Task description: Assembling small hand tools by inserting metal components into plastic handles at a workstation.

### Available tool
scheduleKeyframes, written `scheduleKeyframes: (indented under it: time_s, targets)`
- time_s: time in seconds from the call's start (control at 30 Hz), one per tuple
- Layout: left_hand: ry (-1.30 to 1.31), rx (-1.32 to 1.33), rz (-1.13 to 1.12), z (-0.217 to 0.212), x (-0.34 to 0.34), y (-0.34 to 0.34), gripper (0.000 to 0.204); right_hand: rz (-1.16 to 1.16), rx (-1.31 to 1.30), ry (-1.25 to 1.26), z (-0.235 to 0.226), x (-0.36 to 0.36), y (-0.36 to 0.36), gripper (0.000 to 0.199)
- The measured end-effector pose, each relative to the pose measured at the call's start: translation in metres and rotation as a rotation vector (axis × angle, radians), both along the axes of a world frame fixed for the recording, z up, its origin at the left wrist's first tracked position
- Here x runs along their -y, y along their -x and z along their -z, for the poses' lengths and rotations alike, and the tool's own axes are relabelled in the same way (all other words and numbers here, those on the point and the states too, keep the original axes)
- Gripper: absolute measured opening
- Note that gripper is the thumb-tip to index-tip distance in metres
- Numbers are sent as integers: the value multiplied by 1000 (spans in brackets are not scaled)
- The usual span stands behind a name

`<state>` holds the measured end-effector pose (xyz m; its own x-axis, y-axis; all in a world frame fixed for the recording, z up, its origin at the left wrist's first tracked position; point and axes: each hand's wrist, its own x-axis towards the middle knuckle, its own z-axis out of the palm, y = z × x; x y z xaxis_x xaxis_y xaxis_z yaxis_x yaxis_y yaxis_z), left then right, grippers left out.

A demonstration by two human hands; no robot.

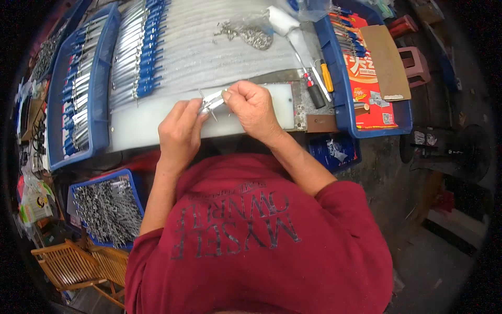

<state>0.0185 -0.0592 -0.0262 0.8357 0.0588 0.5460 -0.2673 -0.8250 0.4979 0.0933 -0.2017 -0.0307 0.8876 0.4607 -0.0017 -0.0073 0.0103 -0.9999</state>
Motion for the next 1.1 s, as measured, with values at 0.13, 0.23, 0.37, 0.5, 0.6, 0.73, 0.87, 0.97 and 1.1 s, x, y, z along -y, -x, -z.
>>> scheduleKeyframes:
  time_s: [0.13,0.23,0.37,0.5,0.6,0.73,0.87,0.97,1.1]
  targets:
    - [-11,-5,0,0,0,-5,25,11,-30,-16,1,-2,-3,14]
    - [-16,32,28,3,0,-11,25,18,1,18,1,-1,-8,15]
    - [-54,44,23,7,1,-16,23,42,45,68,-1,-1,-13,17]
    - [-74,45,36,8,-2,-23,23,3,79,136,-9,1,-22,19]
    - [-87,33,31,11,-8,-28,23,-133,229,312,-19,3,-40,18]
    - [-92,20,6,19,-15,-33,24,263,493,456,-37,10,-92,19]
    - [-94,-19,1,23,-18,-33,26,603,634,485,-57,20,-189,21]
    - [-80,-7,-12,23,-18,-33,26,586,664,771,-52,27,-245,19]
    - [-90,32,-7,26,-19,-36,26,277,716,1197,-16,29,-293,21]
